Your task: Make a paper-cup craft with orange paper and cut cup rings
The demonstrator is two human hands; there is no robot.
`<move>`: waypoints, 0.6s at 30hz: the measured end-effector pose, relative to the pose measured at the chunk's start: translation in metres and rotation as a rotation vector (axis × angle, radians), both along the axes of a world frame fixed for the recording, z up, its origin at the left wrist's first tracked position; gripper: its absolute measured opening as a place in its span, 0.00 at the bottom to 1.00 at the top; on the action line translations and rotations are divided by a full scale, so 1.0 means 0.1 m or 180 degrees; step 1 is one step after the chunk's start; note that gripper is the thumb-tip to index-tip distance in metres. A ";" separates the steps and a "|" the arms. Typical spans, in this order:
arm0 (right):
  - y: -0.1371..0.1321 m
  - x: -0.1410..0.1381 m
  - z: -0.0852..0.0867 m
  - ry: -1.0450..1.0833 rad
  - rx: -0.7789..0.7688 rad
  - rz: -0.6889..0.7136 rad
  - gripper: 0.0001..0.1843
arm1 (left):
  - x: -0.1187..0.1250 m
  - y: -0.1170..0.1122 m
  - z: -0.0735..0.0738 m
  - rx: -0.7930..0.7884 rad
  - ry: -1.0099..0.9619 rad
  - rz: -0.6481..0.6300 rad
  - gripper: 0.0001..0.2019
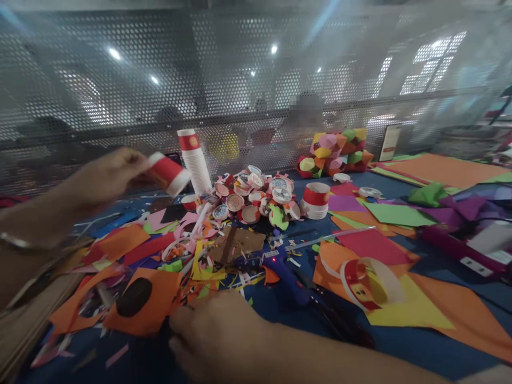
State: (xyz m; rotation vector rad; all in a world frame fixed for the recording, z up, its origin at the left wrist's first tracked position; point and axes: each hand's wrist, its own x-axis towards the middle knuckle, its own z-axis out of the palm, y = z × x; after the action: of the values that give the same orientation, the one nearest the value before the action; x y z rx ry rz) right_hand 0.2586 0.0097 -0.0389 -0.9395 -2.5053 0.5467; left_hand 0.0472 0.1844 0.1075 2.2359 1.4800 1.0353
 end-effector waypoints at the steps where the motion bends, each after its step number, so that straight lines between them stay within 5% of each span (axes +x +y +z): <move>1: -0.01 0.01 0.02 0.0218 -0.0123 -0.0115 0.06 | -0.05 -0.18 -0.14 -0.0113 0.0059 -0.0047 0.12; 4: -0.01 0.05 0.08 0.0711 -0.0393 -0.0546 0.06 | -0.12 -0.72 -0.47 -0.0287 0.0240 -0.0155 0.14; 8: 0.02 0.08 0.12 0.1142 -0.0616 -0.0847 0.13 | -0.13 -1.23 -0.71 -0.0396 0.0259 -0.0263 0.13; 18: -0.01 0.08 0.06 0.1618 -0.0563 -0.0856 0.12 | -0.16 -1.64 -0.97 -0.0047 -0.0485 -0.0285 0.08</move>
State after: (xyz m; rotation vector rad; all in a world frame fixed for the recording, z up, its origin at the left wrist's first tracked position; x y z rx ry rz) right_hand 0.2670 0.0089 -0.0326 -1.0279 -1.8706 0.8103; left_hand 0.0309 0.0207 0.0104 2.1395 1.3084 1.1350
